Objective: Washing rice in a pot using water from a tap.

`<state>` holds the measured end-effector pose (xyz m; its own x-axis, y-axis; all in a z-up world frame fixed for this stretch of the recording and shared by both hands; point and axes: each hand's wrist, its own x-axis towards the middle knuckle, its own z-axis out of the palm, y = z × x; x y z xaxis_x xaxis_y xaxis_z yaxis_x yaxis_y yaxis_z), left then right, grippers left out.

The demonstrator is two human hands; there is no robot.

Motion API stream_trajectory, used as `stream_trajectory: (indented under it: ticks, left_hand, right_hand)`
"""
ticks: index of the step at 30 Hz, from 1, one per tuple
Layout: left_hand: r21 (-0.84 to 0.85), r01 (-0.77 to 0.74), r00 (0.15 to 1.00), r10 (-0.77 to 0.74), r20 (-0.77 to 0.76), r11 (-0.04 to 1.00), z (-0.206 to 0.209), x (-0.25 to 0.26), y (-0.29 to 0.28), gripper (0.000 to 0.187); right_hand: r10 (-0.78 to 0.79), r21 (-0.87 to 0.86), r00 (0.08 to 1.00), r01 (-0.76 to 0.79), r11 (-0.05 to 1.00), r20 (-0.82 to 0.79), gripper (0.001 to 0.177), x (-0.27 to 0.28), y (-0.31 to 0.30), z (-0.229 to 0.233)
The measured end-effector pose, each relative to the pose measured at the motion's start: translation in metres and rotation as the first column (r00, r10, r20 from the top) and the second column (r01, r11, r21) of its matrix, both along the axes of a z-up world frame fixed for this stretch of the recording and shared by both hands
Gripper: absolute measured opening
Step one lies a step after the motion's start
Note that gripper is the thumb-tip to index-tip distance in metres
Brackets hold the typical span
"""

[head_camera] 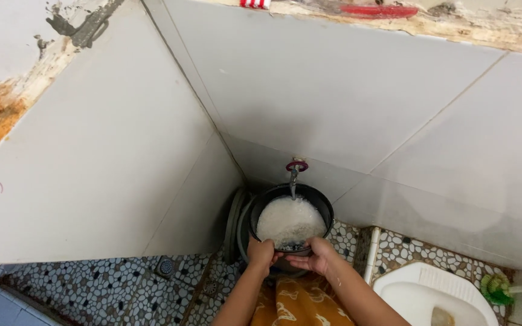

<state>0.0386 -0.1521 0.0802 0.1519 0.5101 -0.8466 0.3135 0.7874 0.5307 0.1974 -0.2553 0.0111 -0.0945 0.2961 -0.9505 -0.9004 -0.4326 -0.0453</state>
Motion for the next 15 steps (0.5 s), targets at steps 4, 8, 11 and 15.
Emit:
stream_trajectory:
  ticks: [4,8,11,15]
  left_hand:
    - [0.003,-0.013,1.000,0.013,0.001,1.000,-0.016,0.002,-0.006,0.057]
    - [0.041,0.026,1.000,-0.027,0.009,0.999,-0.035,-0.001,-0.009,0.053]
    - [0.074,0.097,0.995,-0.097,-0.007,0.993,-0.059,-0.002,-0.010,0.057]
    - [0.077,0.132,0.991,-0.134,0.023,0.988,-0.060,0.000,-0.008,0.064]
  right_hand:
    - [-0.020,0.010,0.999,0.020,1.000,0.045,0.058,-0.002,-0.004,0.012]
    - [-0.110,-0.032,0.990,0.113,0.993,0.084,0.058,-0.010,-0.003,0.049]
    - [-0.162,-0.017,0.976,0.166,0.986,0.145,0.057,-0.018,-0.008,0.042]
    - [-0.175,0.052,0.968,0.168,0.984,0.179,0.054,-0.020,-0.020,0.013]
